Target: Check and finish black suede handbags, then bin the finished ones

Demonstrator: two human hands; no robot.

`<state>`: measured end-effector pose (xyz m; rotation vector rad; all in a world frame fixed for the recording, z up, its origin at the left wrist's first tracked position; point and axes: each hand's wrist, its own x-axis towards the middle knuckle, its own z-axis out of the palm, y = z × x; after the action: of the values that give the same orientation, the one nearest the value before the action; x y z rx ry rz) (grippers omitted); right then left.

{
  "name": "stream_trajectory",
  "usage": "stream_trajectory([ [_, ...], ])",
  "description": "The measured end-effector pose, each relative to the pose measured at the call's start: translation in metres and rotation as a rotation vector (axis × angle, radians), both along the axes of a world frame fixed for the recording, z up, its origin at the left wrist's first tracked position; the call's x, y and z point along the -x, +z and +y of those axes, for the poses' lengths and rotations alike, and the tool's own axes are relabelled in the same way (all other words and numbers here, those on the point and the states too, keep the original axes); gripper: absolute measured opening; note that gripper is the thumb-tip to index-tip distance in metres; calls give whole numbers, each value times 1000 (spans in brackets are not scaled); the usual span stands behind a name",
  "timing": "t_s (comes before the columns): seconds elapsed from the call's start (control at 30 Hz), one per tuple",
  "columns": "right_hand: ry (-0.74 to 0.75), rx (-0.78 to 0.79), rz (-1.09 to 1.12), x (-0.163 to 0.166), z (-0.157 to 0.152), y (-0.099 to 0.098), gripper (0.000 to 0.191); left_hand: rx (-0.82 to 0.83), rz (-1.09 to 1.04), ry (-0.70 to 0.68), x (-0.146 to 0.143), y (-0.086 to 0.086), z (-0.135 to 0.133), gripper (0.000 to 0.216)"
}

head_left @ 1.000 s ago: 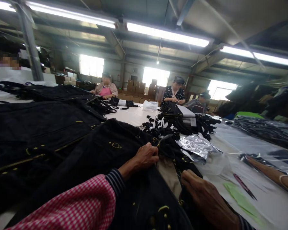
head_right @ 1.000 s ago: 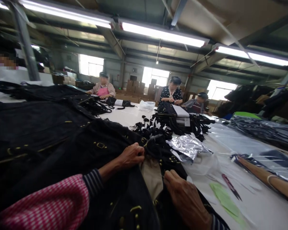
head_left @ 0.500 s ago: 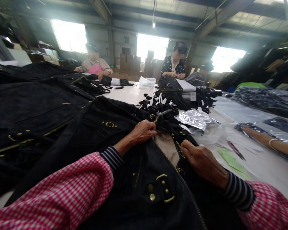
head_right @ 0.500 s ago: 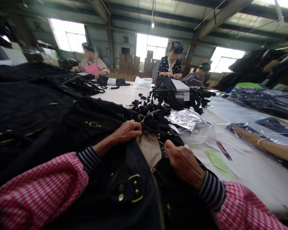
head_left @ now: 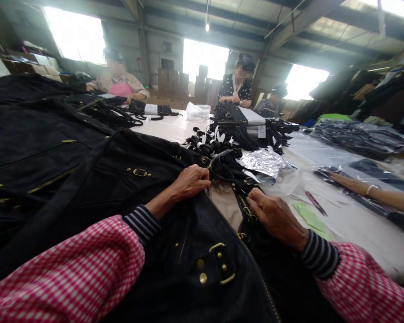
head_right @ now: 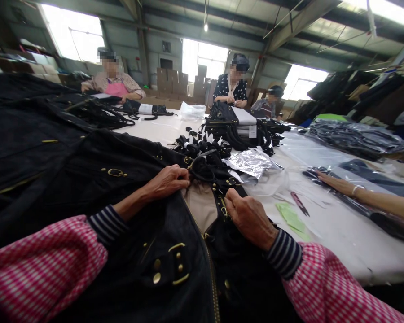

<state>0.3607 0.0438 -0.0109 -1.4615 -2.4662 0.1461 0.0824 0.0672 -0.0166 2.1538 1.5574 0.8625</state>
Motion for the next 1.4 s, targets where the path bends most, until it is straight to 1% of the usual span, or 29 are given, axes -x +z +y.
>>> stream_trajectory([
  [0.1, 14, -13, -3, -4, -1, -3, 26, 4, 0, 6, 0, 0, -1, 13],
  [0.17, 32, -40, 38, -7, 1, 3, 26, 10, -10, 1, 0, 1, -1, 13],
  [0.27, 73, -54, 128, -3, 7, 29, 28, 35, -33, -20, 0, 3, -3, 13],
  [0.33, 144, -19, 155, 10, 15, 49, 29, 48, -49, -27, 0, 5, -3, 12],
  [0.4, 262, 93, 141, 30, 25, 62, 28, 56, -64, -28, 0, 5, -3, 12],
  [0.43, 325, 177, 126, 41, 29, 64, 28, 59, -68, -29, 1, 6, -3, 12],
  [0.47, 380, 269, 105, 53, 34, 62, 27, 59, -70, -29, 1, 6, -2, 13],
  [0.53, 442, 423, 65, 72, 41, 53, 29, 56, -73, -26, 2, 5, -2, 13],
  [0.6, 434, 503, 42, 83, 47, 39, 33, 54, -64, -23, 2, 5, -2, 13],
  [0.67, 400, 544, 67, 85, 50, 27, 36, 56, -49, -21, 1, 5, -2, 12],
  [0.73, 371, 569, 122, 82, 54, 20, 37, 55, -38, -18, 0, 5, -2, 12],
  [0.83, 335, 608, 170, 74, 58, 17, 32, 49, -31, -3, -1, 4, -2, 14],
  [0.93, 310, 630, 178, 73, 60, 17, 28, 40, -14, 8, -2, 2, -2, 15],
  [1.13, 306, 635, 163, 79, 56, 21, 33, 36, 18, 19, -3, 4, -4, 16],
  [1.27, 287, 625, 171, 81, 54, 22, 32, 41, 23, 21, -4, 6, -6, 16],
  [1.4, 295, 639, 200, 84, 54, 21, 29, 33, 1, 24, -4, 4, -6, 16],
])
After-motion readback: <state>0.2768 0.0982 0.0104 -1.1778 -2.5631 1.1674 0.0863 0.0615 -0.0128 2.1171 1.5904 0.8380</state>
